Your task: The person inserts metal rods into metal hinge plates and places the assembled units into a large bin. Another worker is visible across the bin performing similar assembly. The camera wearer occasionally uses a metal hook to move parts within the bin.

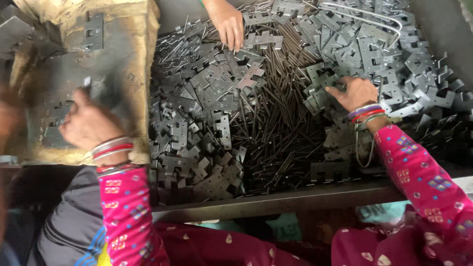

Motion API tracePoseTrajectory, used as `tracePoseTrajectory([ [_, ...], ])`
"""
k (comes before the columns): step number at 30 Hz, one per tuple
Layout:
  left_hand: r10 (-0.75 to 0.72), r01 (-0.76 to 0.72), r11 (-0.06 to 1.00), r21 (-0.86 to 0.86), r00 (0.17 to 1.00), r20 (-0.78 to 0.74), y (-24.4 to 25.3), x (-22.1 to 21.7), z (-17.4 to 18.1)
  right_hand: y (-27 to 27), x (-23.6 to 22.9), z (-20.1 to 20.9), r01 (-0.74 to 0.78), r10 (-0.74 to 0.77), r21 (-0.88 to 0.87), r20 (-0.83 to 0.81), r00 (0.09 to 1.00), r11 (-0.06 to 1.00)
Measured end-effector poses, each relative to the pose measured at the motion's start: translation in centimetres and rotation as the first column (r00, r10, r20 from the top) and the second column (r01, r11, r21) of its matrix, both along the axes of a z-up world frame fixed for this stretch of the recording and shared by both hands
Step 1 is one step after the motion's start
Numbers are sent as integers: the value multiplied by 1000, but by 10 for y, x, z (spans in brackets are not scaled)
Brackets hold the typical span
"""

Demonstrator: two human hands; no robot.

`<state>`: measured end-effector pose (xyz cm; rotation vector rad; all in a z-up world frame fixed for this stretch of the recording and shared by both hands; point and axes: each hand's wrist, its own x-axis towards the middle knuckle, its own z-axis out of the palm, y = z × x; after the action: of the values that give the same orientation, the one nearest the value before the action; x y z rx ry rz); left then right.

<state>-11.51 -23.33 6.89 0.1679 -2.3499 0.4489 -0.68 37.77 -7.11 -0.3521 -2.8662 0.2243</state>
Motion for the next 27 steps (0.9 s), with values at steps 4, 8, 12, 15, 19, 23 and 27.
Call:
tracePoseTrajectory([
  [4, 64, -72, 995, -76, 993, -104, -22, -5, -8, 2, -13, -14, 39, -49, 102, 101, 994, 994],
  [8, -172, 150, 982, -115, 962, -212, 34, 9, -5, -17, -19, -10, 65, -96, 169, 181, 979, 983],
  [12, -545, 452, 806, 383, 819, 179, 119, 46, -27, -42, -10, 13, 35, -61, 162, 156, 986, 986],
  [15, -263, 119, 965, 235, 502, 824, 170, 51, -62, -54, 4, 44, -44, 64, -344, 46, 997, 938],
  [19, -483, 422, 869, 258, 615, 623, 188, 59, -105, -57, 39, 87, -246, 135, -965, -257, 957, -94],
  [23, -524, 381, 852, 359, 621, 583, 189, 54, -122, -53, 60, 106, -441, -20, -877, -446, 895, -190],
  [27, -675, 309, 729, 610, 470, 569, 176, 38, -117, -46, 65, 107, -520, -191, -771, -485, 853, -367],
])
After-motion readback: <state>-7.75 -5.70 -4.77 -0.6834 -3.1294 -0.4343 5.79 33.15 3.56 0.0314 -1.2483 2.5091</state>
